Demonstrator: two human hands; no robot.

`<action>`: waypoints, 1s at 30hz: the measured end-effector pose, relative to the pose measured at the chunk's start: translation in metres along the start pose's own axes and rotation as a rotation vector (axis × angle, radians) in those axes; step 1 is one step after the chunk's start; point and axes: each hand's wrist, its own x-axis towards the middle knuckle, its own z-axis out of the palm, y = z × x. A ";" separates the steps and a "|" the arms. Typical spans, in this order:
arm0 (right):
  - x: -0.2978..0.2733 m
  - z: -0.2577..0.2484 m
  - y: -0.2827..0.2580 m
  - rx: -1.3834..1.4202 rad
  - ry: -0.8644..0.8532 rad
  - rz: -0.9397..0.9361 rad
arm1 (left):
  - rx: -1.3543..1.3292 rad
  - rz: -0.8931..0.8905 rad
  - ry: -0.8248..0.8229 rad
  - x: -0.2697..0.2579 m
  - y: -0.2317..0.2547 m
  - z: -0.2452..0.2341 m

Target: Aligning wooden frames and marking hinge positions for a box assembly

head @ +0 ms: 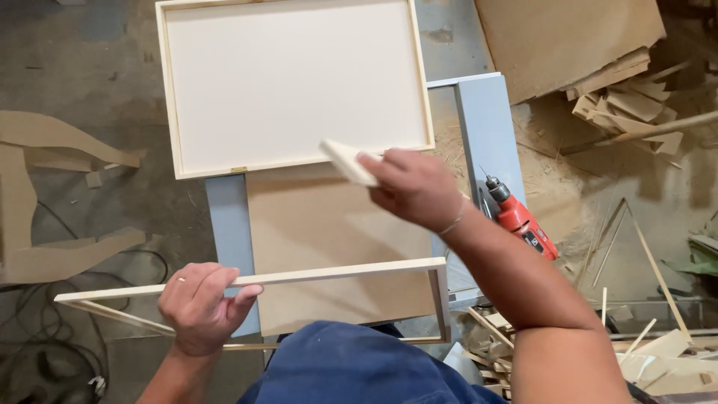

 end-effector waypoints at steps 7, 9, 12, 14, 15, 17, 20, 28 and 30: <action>-0.050 0.136 -0.034 -0.222 -0.243 -0.340 | -0.011 -0.024 0.007 -0.008 -0.001 -0.019; -0.064 0.167 -0.029 -0.253 -0.322 -0.392 | -0.009 -0.022 0.011 -0.009 -0.002 -0.018; -0.077 0.194 -0.023 -0.335 -0.223 -0.437 | 0.006 -0.053 -0.013 -0.013 -0.004 -0.015; -0.081 0.191 -0.022 -0.323 -0.205 -0.405 | 0.021 -0.045 -0.003 -0.013 -0.006 -0.013; -0.086 0.186 -0.019 -0.322 -0.209 -0.404 | 0.018 -0.047 -0.005 -0.015 -0.007 -0.011; -0.094 0.175 -0.012 -0.160 -0.226 -0.373 | 0.049 -0.051 0.004 -0.017 -0.013 -0.007; -0.108 0.126 -0.001 -0.093 -0.446 -0.119 | 0.089 -0.069 -0.045 -0.004 -0.013 -0.008; -0.157 0.109 0.061 -0.291 0.065 0.121 | 0.067 -0.034 -0.053 0.012 -0.058 0.063; -0.156 0.122 0.070 -0.281 0.114 0.132 | 0.044 -0.016 -0.053 0.017 -0.066 0.090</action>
